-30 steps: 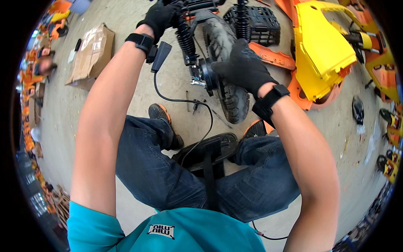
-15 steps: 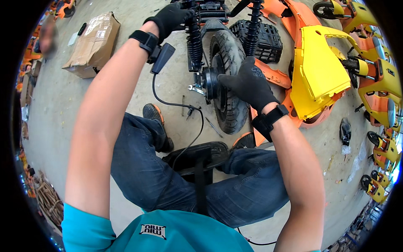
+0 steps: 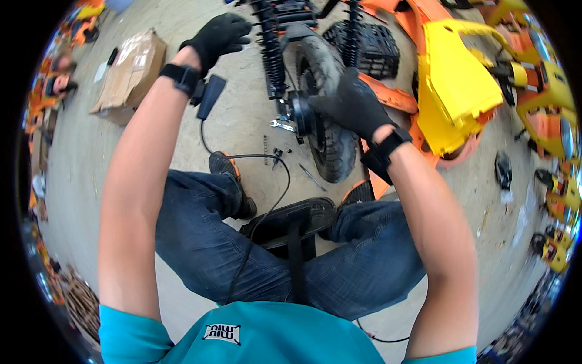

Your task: The person attaches a wheel to a motorcycle frame by hand and with a wrench, routing a cable and tightening bolts on the assembly.

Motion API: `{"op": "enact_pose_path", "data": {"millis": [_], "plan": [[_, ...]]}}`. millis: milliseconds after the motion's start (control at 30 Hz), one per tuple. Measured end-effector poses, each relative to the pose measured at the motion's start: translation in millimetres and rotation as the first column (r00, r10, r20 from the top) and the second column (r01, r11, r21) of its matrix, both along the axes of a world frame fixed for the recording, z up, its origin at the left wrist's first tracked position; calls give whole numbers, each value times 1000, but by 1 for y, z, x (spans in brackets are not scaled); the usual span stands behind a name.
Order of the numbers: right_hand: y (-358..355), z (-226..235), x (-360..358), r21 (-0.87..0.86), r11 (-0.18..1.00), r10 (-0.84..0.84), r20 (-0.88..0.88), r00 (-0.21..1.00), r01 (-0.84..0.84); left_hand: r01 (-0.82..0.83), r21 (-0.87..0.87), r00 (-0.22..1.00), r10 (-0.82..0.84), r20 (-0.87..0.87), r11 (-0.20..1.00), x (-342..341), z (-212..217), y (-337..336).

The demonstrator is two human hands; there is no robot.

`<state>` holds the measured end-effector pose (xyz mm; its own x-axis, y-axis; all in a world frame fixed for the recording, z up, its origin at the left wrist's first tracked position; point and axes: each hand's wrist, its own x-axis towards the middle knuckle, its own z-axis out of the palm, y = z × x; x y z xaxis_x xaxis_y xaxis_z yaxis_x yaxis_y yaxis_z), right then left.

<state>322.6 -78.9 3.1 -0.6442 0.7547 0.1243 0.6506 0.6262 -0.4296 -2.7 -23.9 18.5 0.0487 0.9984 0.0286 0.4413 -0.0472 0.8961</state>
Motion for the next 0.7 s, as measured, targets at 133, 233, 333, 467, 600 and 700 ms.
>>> {"op": "enact_pose_path", "data": {"millis": [133, 233, 333, 467, 600, 700], "plan": [[-1, 1, -6, -102, 989, -111, -29, 993, 108, -30, -302, 997, 52, 65, 953, 3, 5, -25], [2, -7, -5, -117, 987, -114, 9, 993, 114, 57, -414, 994, -88, -56, 909, 10, -5, -36], [8, -25, 0, -45, 993, -104, 30, 994, 105, 185, -382, 925, -292, -243, 905, 32, -20, -47], [-6, 10, -9, -118, 981, -158, 3, 987, 157, 251, -395, 782, -426, -455, 884, 59, -23, -77], [-4, 7, -8, -92, 979, -184, 7, 983, 184, 338, -325, 669, -468, -578, 883, 78, -40, -95], [3, -7, -7, 51, 997, -65, 45, 997, 62, 313, -317, 624, -446, -642, 895, 86, -46, -96]]}}
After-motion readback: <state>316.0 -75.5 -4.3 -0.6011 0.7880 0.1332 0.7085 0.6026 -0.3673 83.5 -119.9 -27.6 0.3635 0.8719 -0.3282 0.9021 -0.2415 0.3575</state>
